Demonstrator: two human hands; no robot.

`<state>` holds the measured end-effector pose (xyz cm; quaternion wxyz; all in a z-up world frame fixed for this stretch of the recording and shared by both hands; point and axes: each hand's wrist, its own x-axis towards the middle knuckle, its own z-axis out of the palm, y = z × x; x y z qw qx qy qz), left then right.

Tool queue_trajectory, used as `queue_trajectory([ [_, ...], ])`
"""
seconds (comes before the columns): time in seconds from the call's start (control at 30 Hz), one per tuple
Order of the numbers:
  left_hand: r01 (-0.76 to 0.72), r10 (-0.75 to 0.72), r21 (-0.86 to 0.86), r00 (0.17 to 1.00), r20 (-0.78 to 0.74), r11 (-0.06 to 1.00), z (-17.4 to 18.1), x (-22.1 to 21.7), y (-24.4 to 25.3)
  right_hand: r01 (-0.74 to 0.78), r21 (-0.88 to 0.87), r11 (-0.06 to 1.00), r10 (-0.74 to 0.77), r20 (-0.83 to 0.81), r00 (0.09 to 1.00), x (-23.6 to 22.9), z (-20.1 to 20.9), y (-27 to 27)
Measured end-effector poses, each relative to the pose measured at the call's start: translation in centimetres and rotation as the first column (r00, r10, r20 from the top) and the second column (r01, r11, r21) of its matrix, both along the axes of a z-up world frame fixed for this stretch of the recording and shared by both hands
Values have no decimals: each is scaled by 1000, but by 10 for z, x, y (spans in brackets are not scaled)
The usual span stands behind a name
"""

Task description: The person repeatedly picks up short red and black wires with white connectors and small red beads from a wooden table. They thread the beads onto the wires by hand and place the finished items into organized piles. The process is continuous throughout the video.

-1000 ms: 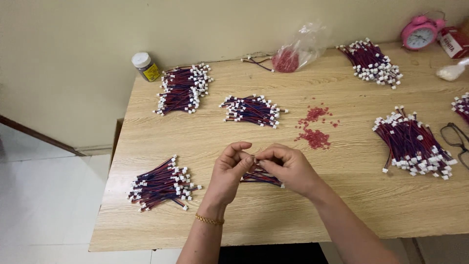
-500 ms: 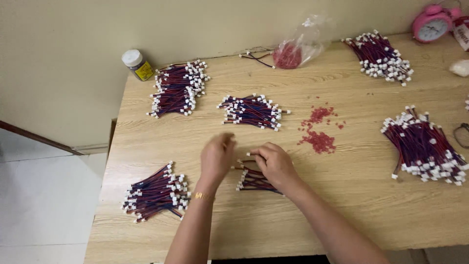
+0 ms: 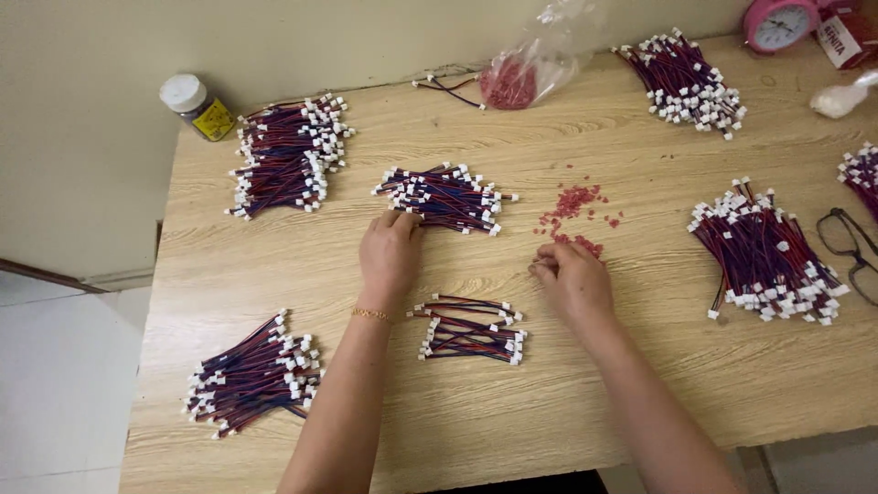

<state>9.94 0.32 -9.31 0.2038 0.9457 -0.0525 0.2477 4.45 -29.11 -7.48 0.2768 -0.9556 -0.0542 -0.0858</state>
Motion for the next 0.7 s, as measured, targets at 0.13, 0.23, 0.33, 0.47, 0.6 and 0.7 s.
queue_trajectory([
  [0.13,-9,10,-118,1000,10,993,24,-24,-9,-44,-88,995,49,51,998,5,-4,4],
  [0.23,27,9,-284,992,123,958,25,-35,-7,-78,-150,986,77,-16,997,4,7,9],
  [0.33,25,-6,-515,999,38,857,50,-61,-11,-27,-237,971,29,6,1000,5,4,11],
  [0.47,-71,-104,-936,988,-113,346,73,-91,-21,-43,-39,998,41,-55,998,-12,37,22],
  [0.6,-150,-122,-989,982,-147,-13,78,-111,-34,-28,554,832,115,-123,986,-58,89,49],
  [0.7,-160,-150,-965,980,-130,-206,85,-120,-43,-20,812,583,211,-128,969,-69,100,68],
])
